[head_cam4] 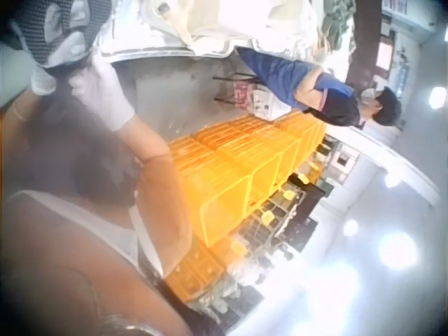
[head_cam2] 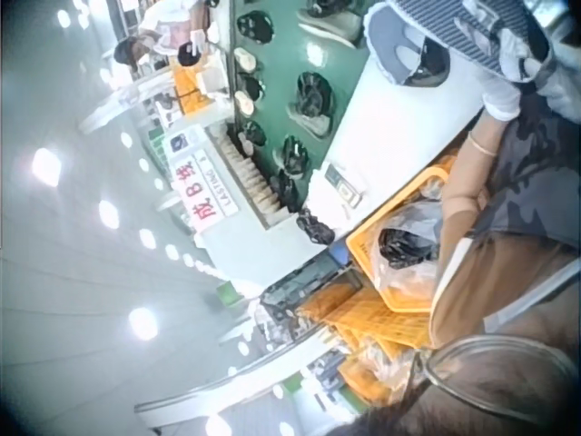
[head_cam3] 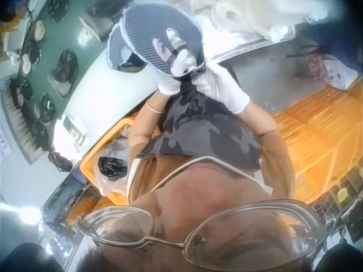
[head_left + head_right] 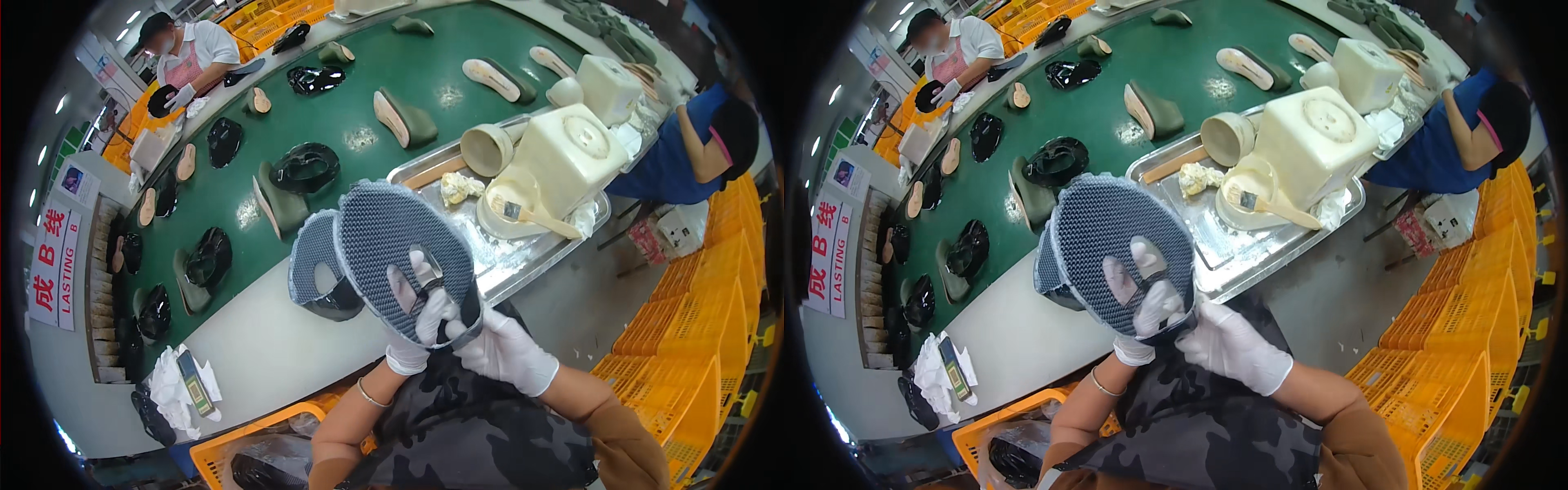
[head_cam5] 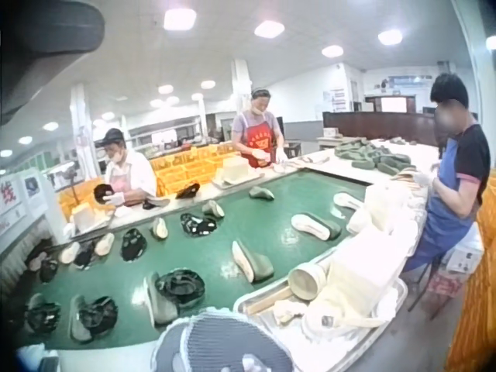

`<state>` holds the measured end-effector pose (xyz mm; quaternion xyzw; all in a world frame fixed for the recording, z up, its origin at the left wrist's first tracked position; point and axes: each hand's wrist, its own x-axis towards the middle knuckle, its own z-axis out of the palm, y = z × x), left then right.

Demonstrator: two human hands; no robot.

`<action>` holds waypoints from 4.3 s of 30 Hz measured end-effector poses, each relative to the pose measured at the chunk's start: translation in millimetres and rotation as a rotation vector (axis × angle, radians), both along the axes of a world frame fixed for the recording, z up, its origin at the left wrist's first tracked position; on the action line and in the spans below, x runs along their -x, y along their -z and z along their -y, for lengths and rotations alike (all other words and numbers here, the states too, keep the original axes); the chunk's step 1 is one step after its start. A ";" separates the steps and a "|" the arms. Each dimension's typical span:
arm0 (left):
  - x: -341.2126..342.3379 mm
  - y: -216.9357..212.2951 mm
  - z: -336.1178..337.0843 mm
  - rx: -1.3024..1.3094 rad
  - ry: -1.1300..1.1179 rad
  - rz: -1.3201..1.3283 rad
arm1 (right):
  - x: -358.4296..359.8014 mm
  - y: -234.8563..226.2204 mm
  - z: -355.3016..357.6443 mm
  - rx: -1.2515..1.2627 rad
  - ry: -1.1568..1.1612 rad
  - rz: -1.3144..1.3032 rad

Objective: The person applies a white adhesive to the inner lining of black shoes using a brush. They repeatedly dip the brush into a container of glue and coat the inside of each shoe, then place the finished shoes onto a green workbench.

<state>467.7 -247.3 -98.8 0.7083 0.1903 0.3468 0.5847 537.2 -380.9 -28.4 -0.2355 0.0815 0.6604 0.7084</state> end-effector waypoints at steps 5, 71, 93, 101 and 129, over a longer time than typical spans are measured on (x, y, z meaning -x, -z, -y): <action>-31.5 -8.9 -35.4 -0.511 -0.014 0.065 | -61.9 -20.9 -22.8 -0.012 0.184 0.436; -91.1 62.3 -81.1 -0.755 0.009 -0.421 | -89.2 51.4 -219.6 0.323 -0.349 2.641; -94.7 71.5 -83.9 -0.779 0.033 -0.473 | -91.2 55.2 -219.7 0.312 -0.367 2.660; -95.4 83.1 -84.3 -0.774 0.058 -0.352 | -94.3 60.4 -215.2 0.316 -0.267 2.673; -91.9 82.1 -94.9 -0.918 0.103 -0.549 | -90.6 62.3 -219.4 0.399 -0.314 2.713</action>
